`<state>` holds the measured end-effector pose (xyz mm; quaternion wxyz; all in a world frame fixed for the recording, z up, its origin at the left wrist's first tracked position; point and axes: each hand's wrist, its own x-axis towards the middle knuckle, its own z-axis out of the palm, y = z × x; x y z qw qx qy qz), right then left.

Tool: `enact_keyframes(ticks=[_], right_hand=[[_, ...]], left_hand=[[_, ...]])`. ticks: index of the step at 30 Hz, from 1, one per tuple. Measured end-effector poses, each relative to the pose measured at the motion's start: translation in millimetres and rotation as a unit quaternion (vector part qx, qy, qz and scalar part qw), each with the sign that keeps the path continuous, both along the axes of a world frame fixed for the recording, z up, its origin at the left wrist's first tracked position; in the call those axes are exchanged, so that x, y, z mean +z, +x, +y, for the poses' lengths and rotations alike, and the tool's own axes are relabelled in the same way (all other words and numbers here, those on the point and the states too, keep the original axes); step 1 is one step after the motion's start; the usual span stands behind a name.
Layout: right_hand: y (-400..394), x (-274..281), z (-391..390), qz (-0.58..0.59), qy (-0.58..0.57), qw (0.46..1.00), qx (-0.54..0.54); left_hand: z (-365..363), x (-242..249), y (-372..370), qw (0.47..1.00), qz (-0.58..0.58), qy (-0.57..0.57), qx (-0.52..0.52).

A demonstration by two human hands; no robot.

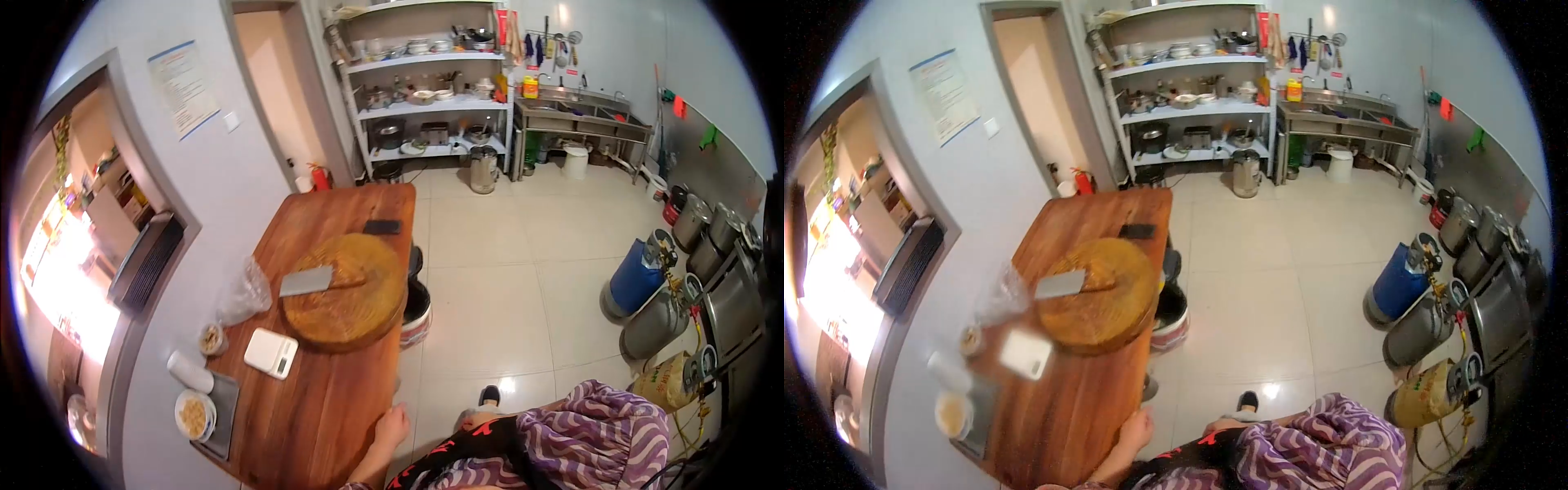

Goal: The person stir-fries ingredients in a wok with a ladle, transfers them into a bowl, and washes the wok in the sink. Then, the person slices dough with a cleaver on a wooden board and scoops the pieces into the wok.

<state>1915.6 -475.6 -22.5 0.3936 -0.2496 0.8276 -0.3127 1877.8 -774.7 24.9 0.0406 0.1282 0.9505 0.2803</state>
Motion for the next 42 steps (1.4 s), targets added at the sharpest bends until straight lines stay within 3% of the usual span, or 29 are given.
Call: enact_keyframes(ticks=[3,6,8,10,11,14,18,19,20,22,23,25,26,28,29,30,32,34,36,40,41,42], right_hand=[[-54,7,42,0.016,-0.02,0.997,-0.072],[-107,10,85,0.032,-0.045,0.99,-0.126],[-142,20,119,0.033,-0.017,0.989,-0.14],[-182,31,157,0.029,0.037,0.99,-0.135],[-207,12,170,0.048,0.0,0.996,-0.081],[-283,32,159,0.055,-0.037,0.997,-0.027],[-410,29,144,0.108,-0.084,0.99,-0.042],[-436,29,145,0.109,-0.083,0.989,-0.046],[-461,16,153,0.129,-0.066,0.988,-0.048],[-512,-9,181,0.169,-0.032,0.983,-0.058],[-534,8,208,0.077,0.047,0.996,-0.026],[-571,-48,278,0.054,0.173,0.983,0.014],[-567,-61,328,0.118,0.17,0.978,-0.003],[-583,-52,395,0.001,0.32,0.937,-0.142],[-582,-56,427,0.013,0.354,0.902,-0.246],[-584,-76,461,-0.042,0.382,0.857,-0.343],[-586,-100,520,-0.15,0.446,0.778,-0.416],[-595,-90,554,-0.195,0.467,0.755,-0.418],[-624,-87,580,-0.216,0.471,0.756,-0.401],[-772,-84,616,-0.166,0.455,0.818,-0.31],[-825,-84,619,-0.123,0.444,0.846,-0.267],[-886,-112,632,-0.046,0.407,0.903,-0.127]], left_hand=[[51,17,-69,0.989,0.023,0.132,0.056],[88,-43,-109,0.964,-0.024,0.233,0.128],[116,-33,-128,0.956,-0.1,0.221,0.164],[134,-56,-158,0.938,-0.171,0.221,0.206],[147,-80,-173,0.956,-0.041,0.23,0.179],[169,-29,-223,0.941,-0.165,0.237,0.177],[196,31,-316,0.918,-0.283,0.226,0.16],[193,0,-333,0.933,-0.197,0.259,0.152],[187,-36,-352,0.941,-0.111,0.289,0.141],[201,-29,-421,0.926,-0.12,0.309,0.179],[214,-23,-457,0.918,-0.131,0.325,0.186],[248,-8,-532,0.904,-0.137,0.369,0.167],[268,0,-571,0.904,-0.129,0.384,0.137],[310,23,-645,0.951,-0.058,0.303,0.024],[330,35,-682,0.972,0.007,0.232,-0.04],[352,54,-714,0.971,-0.029,0.226,-0.068],[394,75,-775,0.964,-0.043,0.225,-0.133],[427,77,-844,0.957,-0.016,0.229,-0.18],[454,75,-901,0.955,-0.016,0.223,-0.195],[484,73,-1002,0.959,-0.105,0.254,-0.07],[486,72,-1023,0.958,-0.124,0.257,-0.036],[487,70,-1048,0.955,-0.143,0.26,-0.002]])
